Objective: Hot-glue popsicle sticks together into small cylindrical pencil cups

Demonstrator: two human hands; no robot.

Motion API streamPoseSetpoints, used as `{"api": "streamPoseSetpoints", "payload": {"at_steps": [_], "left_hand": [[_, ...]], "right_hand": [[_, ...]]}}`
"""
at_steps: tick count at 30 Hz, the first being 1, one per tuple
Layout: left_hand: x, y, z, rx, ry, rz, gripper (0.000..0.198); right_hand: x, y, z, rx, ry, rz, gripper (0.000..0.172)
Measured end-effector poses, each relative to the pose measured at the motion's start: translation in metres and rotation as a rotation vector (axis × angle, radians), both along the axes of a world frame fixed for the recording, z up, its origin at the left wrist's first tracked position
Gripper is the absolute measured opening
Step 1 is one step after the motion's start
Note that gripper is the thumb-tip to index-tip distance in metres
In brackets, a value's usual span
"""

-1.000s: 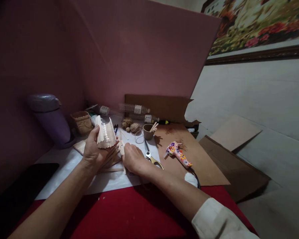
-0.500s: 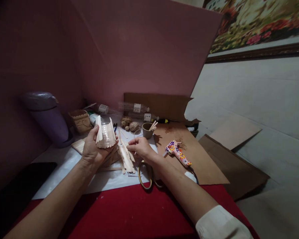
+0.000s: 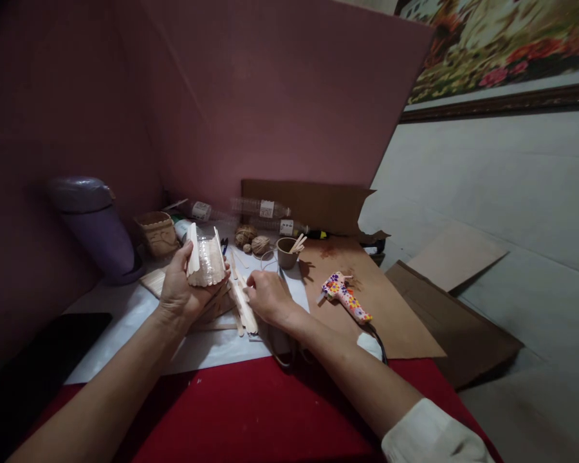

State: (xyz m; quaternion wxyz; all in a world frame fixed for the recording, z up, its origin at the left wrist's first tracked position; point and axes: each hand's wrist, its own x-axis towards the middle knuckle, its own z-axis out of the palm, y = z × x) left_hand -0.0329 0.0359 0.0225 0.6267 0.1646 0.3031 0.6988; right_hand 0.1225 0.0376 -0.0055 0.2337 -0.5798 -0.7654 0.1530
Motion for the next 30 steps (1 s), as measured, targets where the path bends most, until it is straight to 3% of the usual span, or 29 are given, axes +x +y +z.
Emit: {"api": "streamPoseSetpoints", "payload": {"at_steps": [5, 9, 14, 19, 23, 25, 30], "left_hand": [[0.0, 0.0, 0.0, -0.009, 0.028, -0.022, 0.027], [0.0, -0.001, 0.001, -0.031, 0.032, -0.03, 0.027], [0.0, -0.001, 0.0, -0.032, 0.02, -0.036, 0.028], [0.002, -0.001, -0.002, -0.018, 0.019, -0.045, 0.03], [0.006, -0.002, -0.003, -0.007, 0.034, -0.082, 0.027], [0.009, -0.002, -0.004, -0.013, 0.043, -0.095, 0.025], [0.017, -0.006, -0.009, 0.012, 0.04, -0.143, 0.017]], "right_hand": [[-0.012, -0.008, -0.01, -0.071, -0.079, 0.001, 0.02], [-0.011, 0.0, -0.013, -0.092, 0.006, -0.028, 0.01], [-0.005, 0.005, -0.007, -0.168, 0.231, -0.054, 0.009], [0.007, 0.005, 0.0, -0.312, 0.567, 0.016, 0.009], [0.016, 0.004, 0.006, -0.411, 1.03, 0.112, 0.046], [0.019, 0.002, 0.01, -0.387, 1.105, 0.143, 0.061], [0.023, -0.001, 0.018, -0.294, 1.182, 0.182, 0.055]]}}
